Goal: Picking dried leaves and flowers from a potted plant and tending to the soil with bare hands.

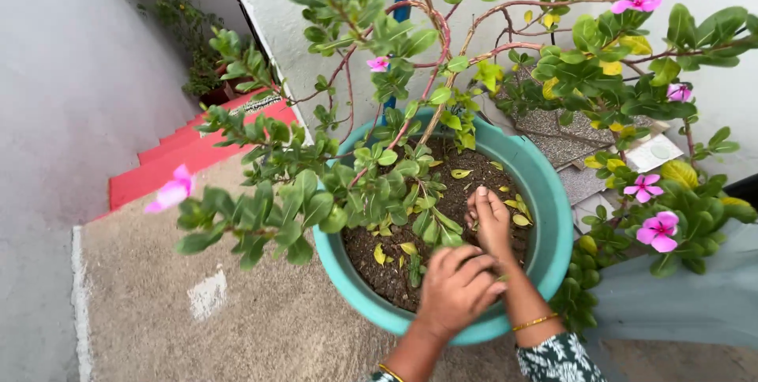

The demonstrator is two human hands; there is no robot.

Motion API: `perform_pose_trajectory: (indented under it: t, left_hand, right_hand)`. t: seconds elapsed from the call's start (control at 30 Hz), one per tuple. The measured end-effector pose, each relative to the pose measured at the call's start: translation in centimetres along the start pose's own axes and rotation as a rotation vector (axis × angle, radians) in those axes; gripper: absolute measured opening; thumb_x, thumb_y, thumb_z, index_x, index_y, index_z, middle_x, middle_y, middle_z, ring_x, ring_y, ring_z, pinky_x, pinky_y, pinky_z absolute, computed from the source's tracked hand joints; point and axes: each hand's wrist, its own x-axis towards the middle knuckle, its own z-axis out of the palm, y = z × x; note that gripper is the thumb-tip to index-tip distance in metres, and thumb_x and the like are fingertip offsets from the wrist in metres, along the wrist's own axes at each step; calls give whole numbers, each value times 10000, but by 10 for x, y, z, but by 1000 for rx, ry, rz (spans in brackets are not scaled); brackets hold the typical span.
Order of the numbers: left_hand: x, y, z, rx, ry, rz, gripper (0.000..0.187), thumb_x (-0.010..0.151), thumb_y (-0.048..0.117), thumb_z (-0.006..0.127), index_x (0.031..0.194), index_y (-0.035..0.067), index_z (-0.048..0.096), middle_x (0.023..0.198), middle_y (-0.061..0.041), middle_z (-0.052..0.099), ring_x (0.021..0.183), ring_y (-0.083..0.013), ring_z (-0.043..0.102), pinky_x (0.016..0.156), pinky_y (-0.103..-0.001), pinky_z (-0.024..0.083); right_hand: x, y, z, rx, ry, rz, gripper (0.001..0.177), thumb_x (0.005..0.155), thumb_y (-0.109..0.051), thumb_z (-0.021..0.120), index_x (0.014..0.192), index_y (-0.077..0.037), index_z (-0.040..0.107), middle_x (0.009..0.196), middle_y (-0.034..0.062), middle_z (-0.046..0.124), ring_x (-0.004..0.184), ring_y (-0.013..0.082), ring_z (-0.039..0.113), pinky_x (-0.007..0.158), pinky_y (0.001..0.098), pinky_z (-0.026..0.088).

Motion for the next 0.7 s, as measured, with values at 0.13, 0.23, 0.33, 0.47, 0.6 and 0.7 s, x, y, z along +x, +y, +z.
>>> perform_pose_trajectory:
  t: [0.13,0.23,0.33,0.47,0.6,0.7]
  left_hand:
    - [55,33,-1,-211,37,-105,191,1004,265,714,1045,83,753,1145,-33,712,1089,-256,642,981,-436,485]
    - [103,36,12,-429,81,-263,144,1027,178,666,1058,70,755,1081,-63,738,970,-244,664,911,-397,517]
    - [115,-17,69,-636,281,-461,172,1038,102,592,927,47,711,960,-77,746,870,-214,674,1050,-395,449]
    - [91,-157,165,-742,596,-872,196,1021,119,601,887,9,694,876,-84,722,781,-153,666,738,-344,575]
    - [93,-192,142,-695,522,-1038,293,999,189,622,1240,35,691,811,-88,729,688,-147,666,640,-307,555]
    - [97,-194,148,-602,261,-914,516,993,211,557,1469,42,452,779,-109,705,652,-159,671,584,-348,537]
  right_hand:
    - [7,6,7,-8,73,-107,413,1118,-366,519,807,-95,513,694,-16,452,569,72,399,504,235,335]
    - [8,11,6,-89,97,-212,437,1161,-366,527,831,-84,489,726,-2,412,606,85,362,537,246,309]
    - [11,5,12,-155,-4,-363,365,1176,-350,524,936,-76,515,847,-2,435,718,95,393,625,259,380]
    - [32,-36,27,-600,177,-554,233,1120,-281,537,1127,-61,611,980,103,642,825,209,616,732,351,502]
    - [50,-62,41,-741,201,-643,237,1083,-211,537,1251,-73,631,1108,162,735,978,313,727,815,418,549]
    - [46,-59,41,-776,189,-618,223,1086,-202,543,1236,-77,651,1078,151,737,986,332,735,816,416,557]
